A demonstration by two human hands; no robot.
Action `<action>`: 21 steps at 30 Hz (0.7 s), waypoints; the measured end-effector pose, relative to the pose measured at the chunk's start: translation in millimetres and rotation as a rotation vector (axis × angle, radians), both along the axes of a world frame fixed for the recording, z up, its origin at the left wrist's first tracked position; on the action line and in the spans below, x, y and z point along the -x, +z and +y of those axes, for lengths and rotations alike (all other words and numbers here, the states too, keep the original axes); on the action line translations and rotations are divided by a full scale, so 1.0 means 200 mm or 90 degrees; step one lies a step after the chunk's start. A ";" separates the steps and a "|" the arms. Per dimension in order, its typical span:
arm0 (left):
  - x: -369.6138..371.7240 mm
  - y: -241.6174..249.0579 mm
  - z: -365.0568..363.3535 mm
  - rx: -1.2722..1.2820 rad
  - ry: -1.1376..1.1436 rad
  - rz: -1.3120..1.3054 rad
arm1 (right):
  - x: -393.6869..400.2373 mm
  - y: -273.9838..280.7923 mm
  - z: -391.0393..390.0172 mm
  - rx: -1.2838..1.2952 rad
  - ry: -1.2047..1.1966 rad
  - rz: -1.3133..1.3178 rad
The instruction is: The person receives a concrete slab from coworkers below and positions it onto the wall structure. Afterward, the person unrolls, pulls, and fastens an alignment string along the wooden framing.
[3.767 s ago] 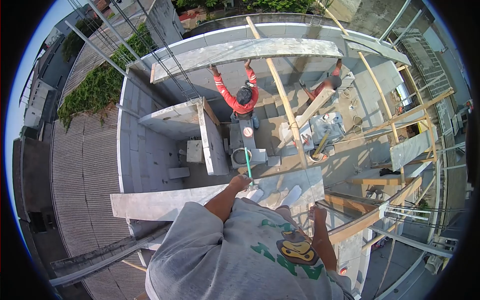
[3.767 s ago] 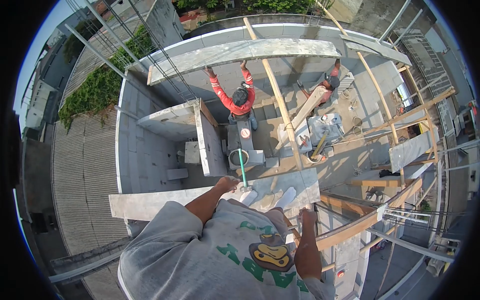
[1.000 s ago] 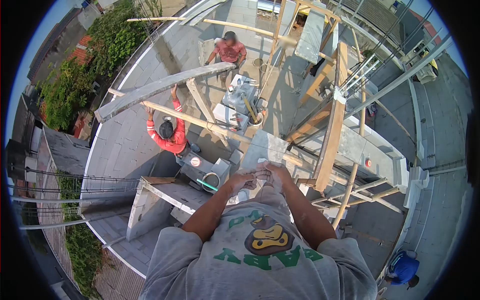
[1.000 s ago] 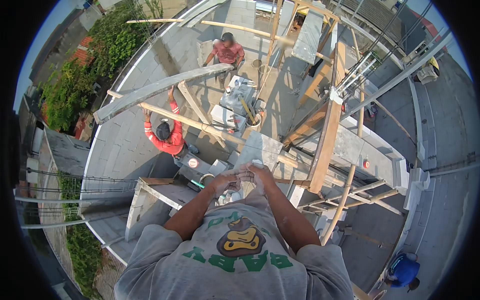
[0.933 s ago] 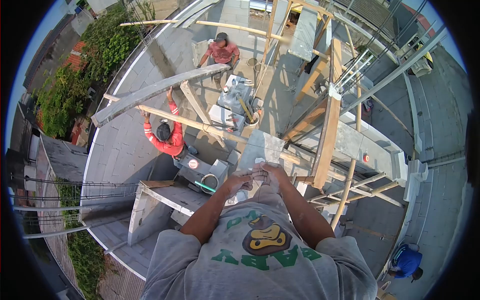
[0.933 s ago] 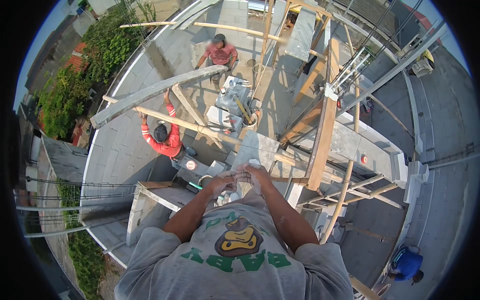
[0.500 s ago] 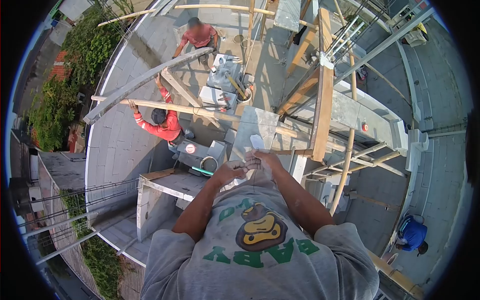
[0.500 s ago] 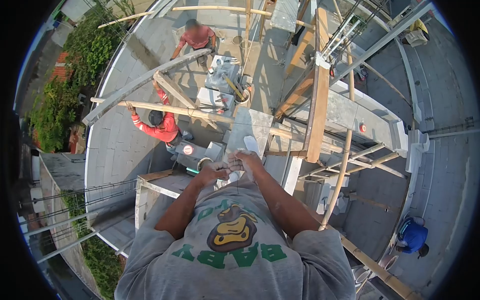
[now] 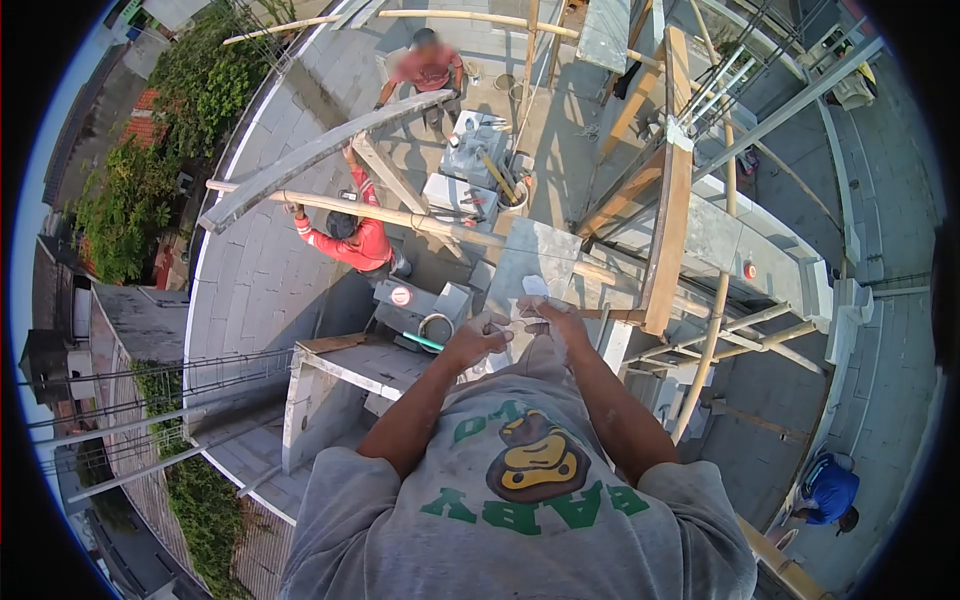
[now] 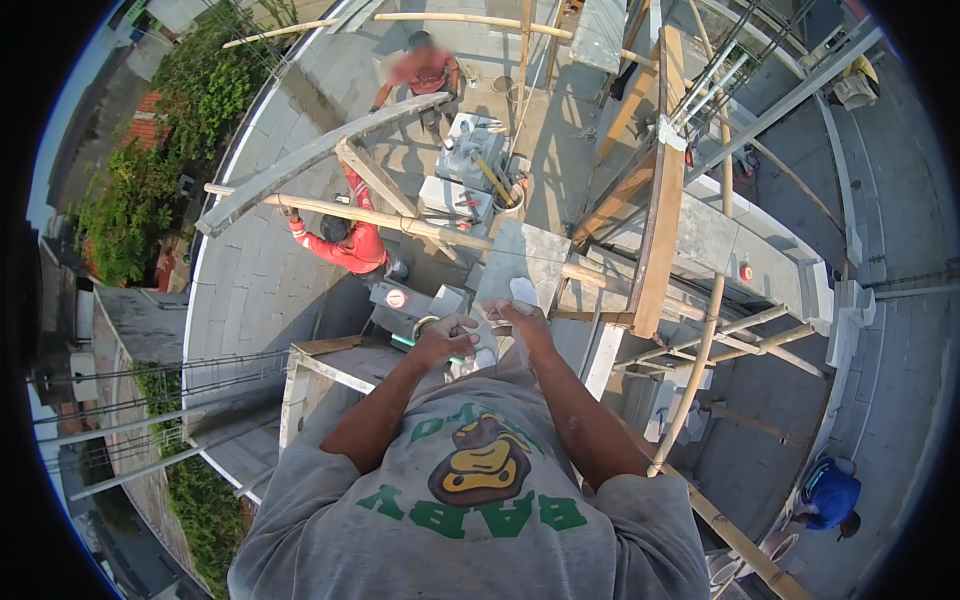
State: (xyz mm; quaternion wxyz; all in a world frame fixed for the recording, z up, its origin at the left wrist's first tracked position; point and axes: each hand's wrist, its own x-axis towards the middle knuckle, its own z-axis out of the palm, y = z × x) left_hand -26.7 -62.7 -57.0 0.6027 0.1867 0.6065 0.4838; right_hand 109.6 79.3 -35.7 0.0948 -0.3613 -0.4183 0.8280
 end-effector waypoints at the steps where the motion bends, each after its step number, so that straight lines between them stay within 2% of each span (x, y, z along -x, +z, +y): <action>1: 0.00 -0.02 -0.01 -0.002 0.016 0.001 | 0.01 0.00 0.00 -0.023 -0.006 -0.005; 5: 0.01 -0.08 -0.04 -0.001 0.034 0.021 | 0.03 -0.02 0.01 -0.073 -0.049 -0.019; 8: 0.03 -0.18 -0.09 -0.002 -0.003 0.048 | 0.03 -0.03 0.06 -0.080 -0.084 -0.016; 12: 0.02 -0.12 -0.11 0.078 0.068 0.072 | 0.04 -0.04 0.10 -0.075 -0.191 -0.050; 14: 0.02 -0.01 -0.10 0.153 0.138 0.031 | 0.05 -0.08 0.11 -0.135 -0.139 -0.117; 16: 0.02 -0.04 -0.09 0.106 0.181 -0.037 | 0.08 -0.15 0.06 -0.151 -0.087 -0.125; 18: 0.00 -0.08 -0.06 0.038 0.267 -0.115 | 0.11 -0.31 -0.01 -0.143 0.035 -0.156; 20: -0.03 -0.11 0.02 0.021 0.351 -0.135 | 0.18 -0.31 -0.08 -0.104 0.091 -0.140; 21: -0.04 -0.13 0.05 0.009 0.392 -0.148 | 0.24 -0.19 -0.13 -0.070 0.086 -0.108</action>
